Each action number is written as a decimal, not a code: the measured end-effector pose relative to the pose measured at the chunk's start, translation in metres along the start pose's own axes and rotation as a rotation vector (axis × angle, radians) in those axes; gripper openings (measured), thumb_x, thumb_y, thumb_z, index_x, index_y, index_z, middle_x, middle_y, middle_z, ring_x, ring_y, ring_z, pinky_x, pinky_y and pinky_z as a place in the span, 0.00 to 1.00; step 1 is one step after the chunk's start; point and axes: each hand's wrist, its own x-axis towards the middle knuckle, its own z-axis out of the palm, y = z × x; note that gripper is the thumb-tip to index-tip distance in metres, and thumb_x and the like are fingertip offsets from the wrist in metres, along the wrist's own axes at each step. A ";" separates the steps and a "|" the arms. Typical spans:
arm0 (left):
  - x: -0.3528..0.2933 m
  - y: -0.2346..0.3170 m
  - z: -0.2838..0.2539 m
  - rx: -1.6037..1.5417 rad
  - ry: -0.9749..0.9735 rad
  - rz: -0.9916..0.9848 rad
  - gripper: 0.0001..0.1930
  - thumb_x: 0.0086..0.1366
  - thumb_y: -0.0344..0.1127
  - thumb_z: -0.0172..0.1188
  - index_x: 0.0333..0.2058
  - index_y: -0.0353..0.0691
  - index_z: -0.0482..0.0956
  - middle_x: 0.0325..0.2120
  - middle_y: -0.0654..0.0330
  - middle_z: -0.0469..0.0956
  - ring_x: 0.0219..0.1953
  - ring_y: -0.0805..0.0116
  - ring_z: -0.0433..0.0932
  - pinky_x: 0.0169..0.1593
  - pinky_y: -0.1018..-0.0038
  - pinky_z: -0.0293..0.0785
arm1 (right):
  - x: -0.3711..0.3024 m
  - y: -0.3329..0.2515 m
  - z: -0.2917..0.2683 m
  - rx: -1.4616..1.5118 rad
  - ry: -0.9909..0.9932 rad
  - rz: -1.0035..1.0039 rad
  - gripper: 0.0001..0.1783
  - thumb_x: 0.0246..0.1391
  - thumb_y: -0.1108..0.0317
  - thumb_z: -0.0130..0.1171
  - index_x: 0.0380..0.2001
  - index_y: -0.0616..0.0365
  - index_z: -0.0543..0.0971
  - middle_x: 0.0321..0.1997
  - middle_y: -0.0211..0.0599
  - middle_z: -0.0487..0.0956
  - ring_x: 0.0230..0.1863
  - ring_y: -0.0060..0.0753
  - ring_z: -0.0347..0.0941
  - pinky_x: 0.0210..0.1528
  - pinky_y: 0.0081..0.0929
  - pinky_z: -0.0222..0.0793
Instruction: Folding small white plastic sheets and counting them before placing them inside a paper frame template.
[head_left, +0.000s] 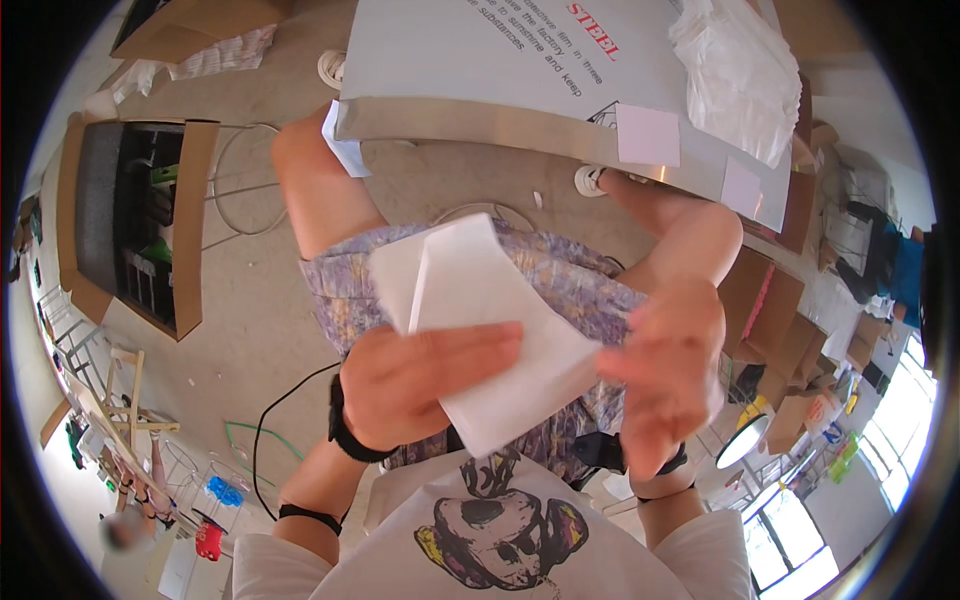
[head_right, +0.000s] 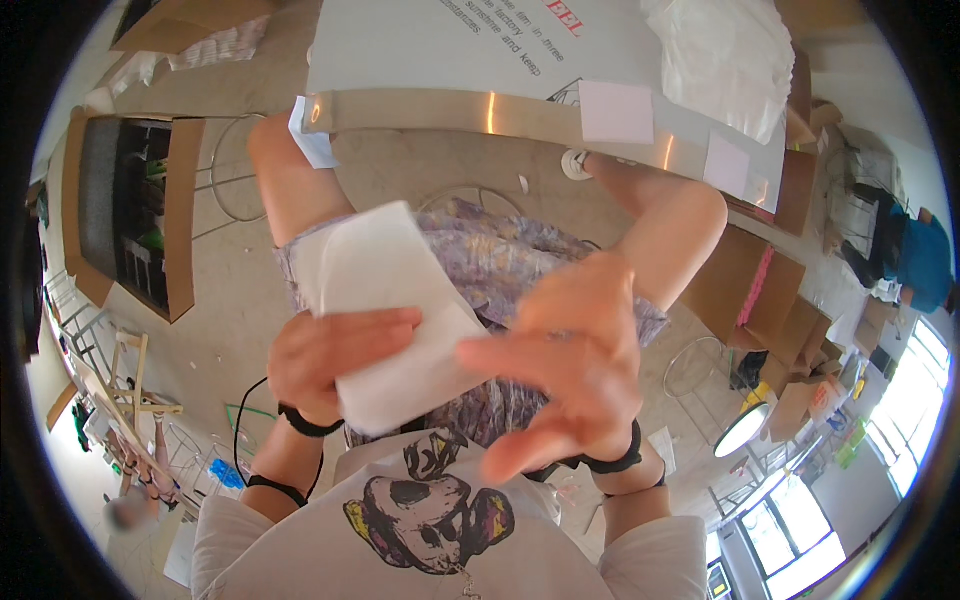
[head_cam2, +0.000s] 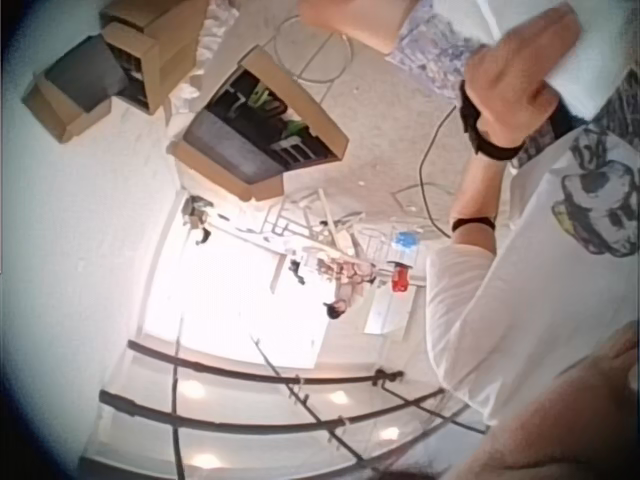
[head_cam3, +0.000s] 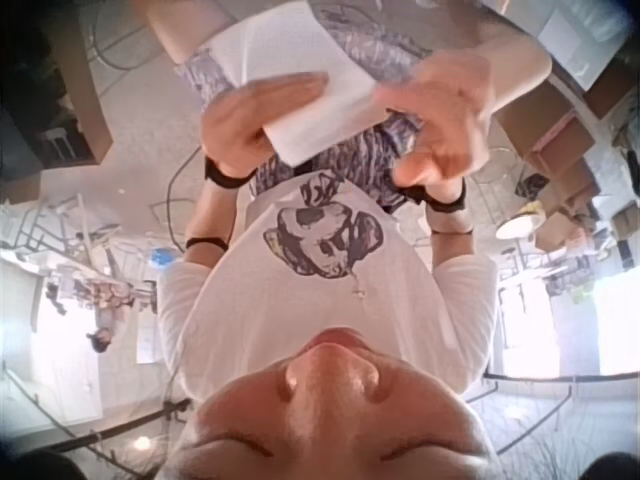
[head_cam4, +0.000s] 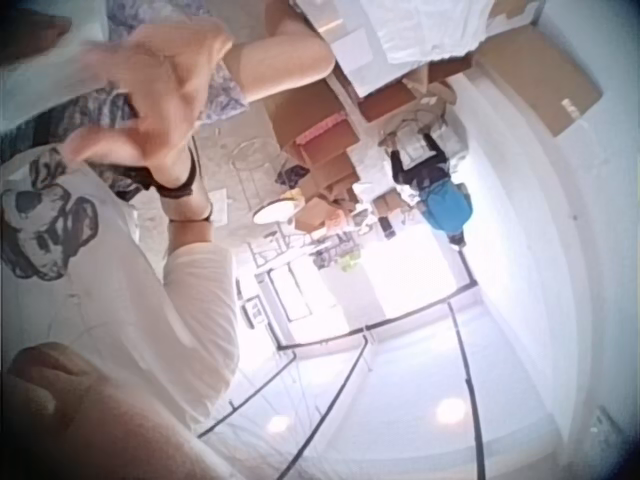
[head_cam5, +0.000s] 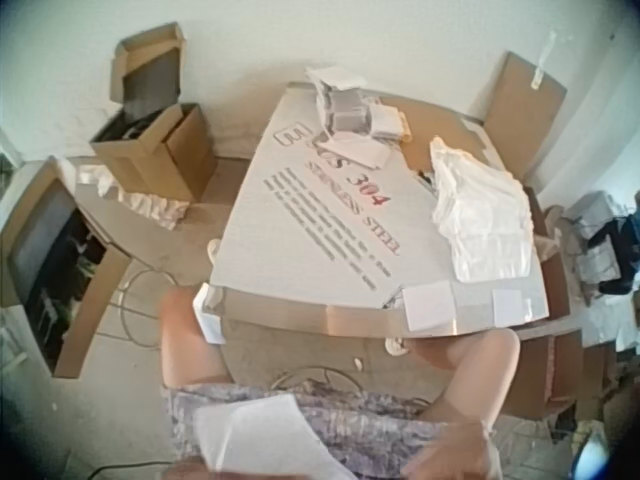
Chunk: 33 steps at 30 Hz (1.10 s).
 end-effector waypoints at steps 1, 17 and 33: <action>-0.003 0.007 0.006 -0.244 0.094 -0.305 0.14 0.50 0.22 0.60 0.38 0.36 0.82 0.38 0.58 0.82 0.28 0.72 0.81 0.28 0.81 0.76 | 0.000 0.005 0.008 0.129 0.130 0.192 0.40 0.39 0.30 0.60 0.38 0.59 0.81 0.37 0.35 0.72 0.40 0.37 0.69 0.43 0.34 0.62; 0.004 -0.012 0.019 -1.579 0.560 -1.422 0.06 0.65 0.30 0.57 0.39 0.37 0.77 0.34 0.59 0.80 0.35 0.69 0.83 0.28 0.81 0.79 | -0.001 0.045 0.037 0.626 -0.238 0.864 0.24 0.47 0.69 0.68 0.48 0.66 0.75 0.42 0.35 0.77 0.45 0.24 0.73 0.48 0.24 0.69; 0.027 -0.034 0.034 -1.509 0.269 -0.860 0.38 0.65 0.56 0.49 0.63 0.33 0.54 0.59 0.48 0.64 0.59 0.53 0.66 0.60 0.59 0.64 | 0.023 0.036 0.042 0.912 -0.090 1.130 0.17 0.51 0.72 0.63 0.44 0.68 0.76 0.37 0.32 0.80 0.38 0.17 0.75 0.41 0.18 0.70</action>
